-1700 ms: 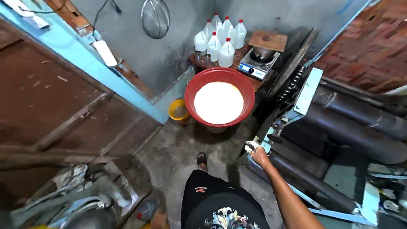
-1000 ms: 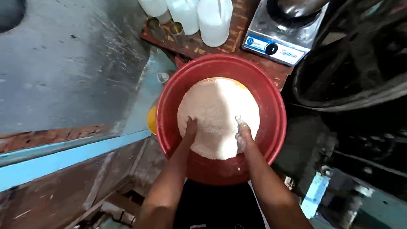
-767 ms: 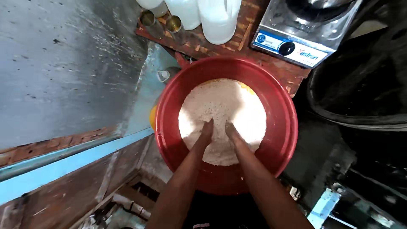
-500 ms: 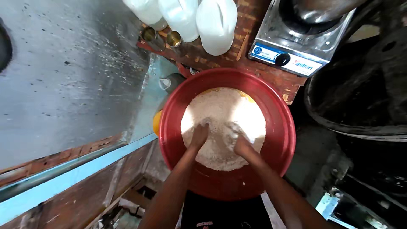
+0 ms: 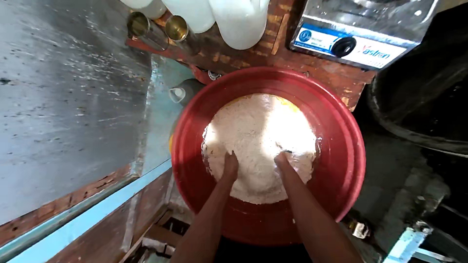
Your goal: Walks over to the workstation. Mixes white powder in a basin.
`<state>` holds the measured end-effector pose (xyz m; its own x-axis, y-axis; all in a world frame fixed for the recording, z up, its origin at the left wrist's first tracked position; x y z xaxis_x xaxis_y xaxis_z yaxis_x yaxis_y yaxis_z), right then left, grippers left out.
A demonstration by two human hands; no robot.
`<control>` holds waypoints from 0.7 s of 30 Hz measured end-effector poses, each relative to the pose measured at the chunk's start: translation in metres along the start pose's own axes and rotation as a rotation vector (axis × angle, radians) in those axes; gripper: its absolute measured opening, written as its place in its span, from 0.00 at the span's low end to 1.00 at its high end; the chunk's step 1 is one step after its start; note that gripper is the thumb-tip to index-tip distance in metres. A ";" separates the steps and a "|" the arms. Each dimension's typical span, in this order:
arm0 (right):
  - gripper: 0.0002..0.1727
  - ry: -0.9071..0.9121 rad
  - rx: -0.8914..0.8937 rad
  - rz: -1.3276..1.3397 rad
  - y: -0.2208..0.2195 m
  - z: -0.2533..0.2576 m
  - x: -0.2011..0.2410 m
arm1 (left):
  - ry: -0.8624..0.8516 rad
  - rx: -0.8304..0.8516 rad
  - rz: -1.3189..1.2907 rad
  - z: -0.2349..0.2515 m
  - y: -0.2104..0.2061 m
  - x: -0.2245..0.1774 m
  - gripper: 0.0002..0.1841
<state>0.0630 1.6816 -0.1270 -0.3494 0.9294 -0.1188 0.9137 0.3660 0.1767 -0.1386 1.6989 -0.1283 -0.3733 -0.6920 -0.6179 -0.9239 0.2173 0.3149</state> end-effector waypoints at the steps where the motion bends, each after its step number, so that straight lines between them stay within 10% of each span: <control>1: 0.28 0.024 0.027 0.000 -0.011 -0.005 0.009 | -0.013 0.048 -0.034 -0.003 -0.006 -0.007 0.29; 6: 0.29 0.369 0.097 0.291 -0.058 -0.046 0.006 | -0.056 0.219 -0.020 -0.005 -0.007 -0.058 0.26; 11: 0.28 0.500 -0.174 0.166 -0.005 -0.092 -0.060 | -0.345 0.277 0.448 -0.020 0.036 -0.081 0.22; 21: 0.26 -0.050 -0.250 0.715 -0.050 0.012 -0.119 | 0.221 0.120 0.199 -0.029 0.040 0.042 0.29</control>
<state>0.0614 1.5522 -0.1336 0.3255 0.9433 0.0651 0.8379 -0.3197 0.4425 -0.1889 1.6588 -0.1205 -0.5326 -0.7577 -0.3772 -0.8429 0.4340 0.3181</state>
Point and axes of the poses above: each hand's wrist, its own z-axis towards the middle knuckle, its own y-axis out of the back of the hand, x = y × z, the point moved 2 cm from there along z, towards the middle knuckle, and after that the axes turned 15 degrees about -y, right-handed, at the moved point
